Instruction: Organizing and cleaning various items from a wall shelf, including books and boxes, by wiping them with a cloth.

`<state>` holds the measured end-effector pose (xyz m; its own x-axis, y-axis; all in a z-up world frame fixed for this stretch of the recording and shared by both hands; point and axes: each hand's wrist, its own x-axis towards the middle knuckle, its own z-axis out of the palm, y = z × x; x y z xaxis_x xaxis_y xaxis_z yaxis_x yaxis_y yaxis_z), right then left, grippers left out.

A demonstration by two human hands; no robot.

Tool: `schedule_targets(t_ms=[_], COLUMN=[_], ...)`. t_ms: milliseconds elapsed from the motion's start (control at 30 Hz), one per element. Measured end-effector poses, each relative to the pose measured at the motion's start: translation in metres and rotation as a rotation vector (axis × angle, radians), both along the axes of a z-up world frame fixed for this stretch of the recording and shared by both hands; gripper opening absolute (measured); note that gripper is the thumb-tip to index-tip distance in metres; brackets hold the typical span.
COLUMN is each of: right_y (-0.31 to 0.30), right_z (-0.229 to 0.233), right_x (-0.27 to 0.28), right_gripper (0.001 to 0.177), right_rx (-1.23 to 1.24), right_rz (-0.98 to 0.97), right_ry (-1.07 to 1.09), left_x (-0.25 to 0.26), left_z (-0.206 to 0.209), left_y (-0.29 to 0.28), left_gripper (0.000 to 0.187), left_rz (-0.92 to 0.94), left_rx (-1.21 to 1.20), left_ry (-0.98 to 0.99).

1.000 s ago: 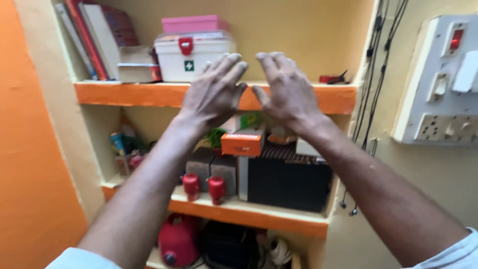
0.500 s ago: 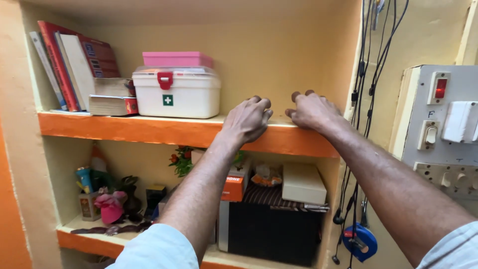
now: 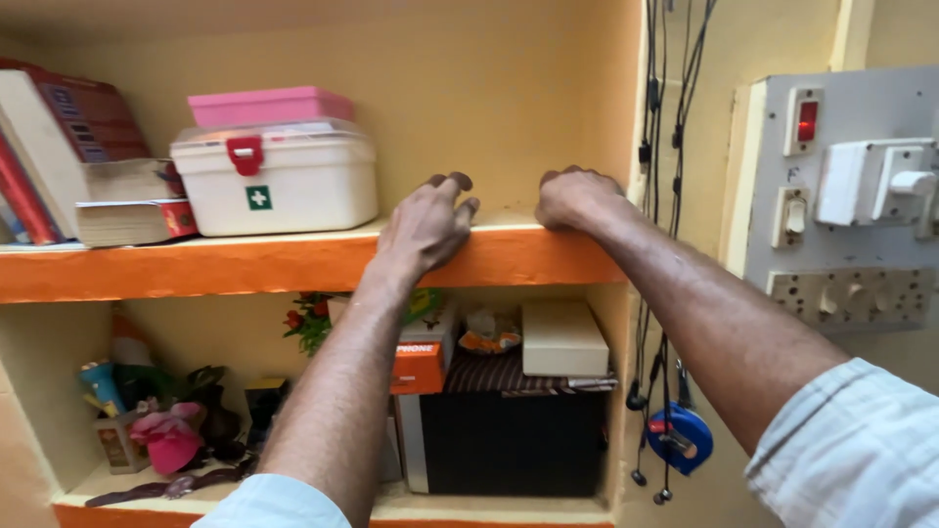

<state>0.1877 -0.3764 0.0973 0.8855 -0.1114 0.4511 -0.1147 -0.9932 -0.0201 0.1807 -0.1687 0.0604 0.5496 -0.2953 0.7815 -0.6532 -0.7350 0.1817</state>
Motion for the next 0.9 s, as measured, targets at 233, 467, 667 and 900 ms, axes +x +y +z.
schedule_targets(t_ms=[233, 467, 667, 900], right_y=[0.004, -0.015, -0.01, -0.011], right_z=[-0.007, -0.012, -0.014, -0.026], right_x=[-0.015, 0.009, 0.013, 0.005], right_gripper=[0.044, 0.044, 0.026, 0.028], right_rx=[0.125, 0.182, 0.106, 0.046], right_rz=[0.056, 0.177, 0.244, 0.426], right_ry=[-0.095, -0.185, -0.393, -0.693], left_x=[0.001, 0.005, 0.004, 0.001], left_z=[-0.001, -0.002, -0.003, -0.007], left_y=[-0.001, -0.002, -0.003, -0.009], left_gripper=[0.042, 0.043, 0.042, 0.037], left_rz=[0.044, 0.044, 0.052, 0.038], left_rx=[0.0, 0.018, 0.007, 0.003], left_ry=[0.001, -0.018, -0.017, -0.058])
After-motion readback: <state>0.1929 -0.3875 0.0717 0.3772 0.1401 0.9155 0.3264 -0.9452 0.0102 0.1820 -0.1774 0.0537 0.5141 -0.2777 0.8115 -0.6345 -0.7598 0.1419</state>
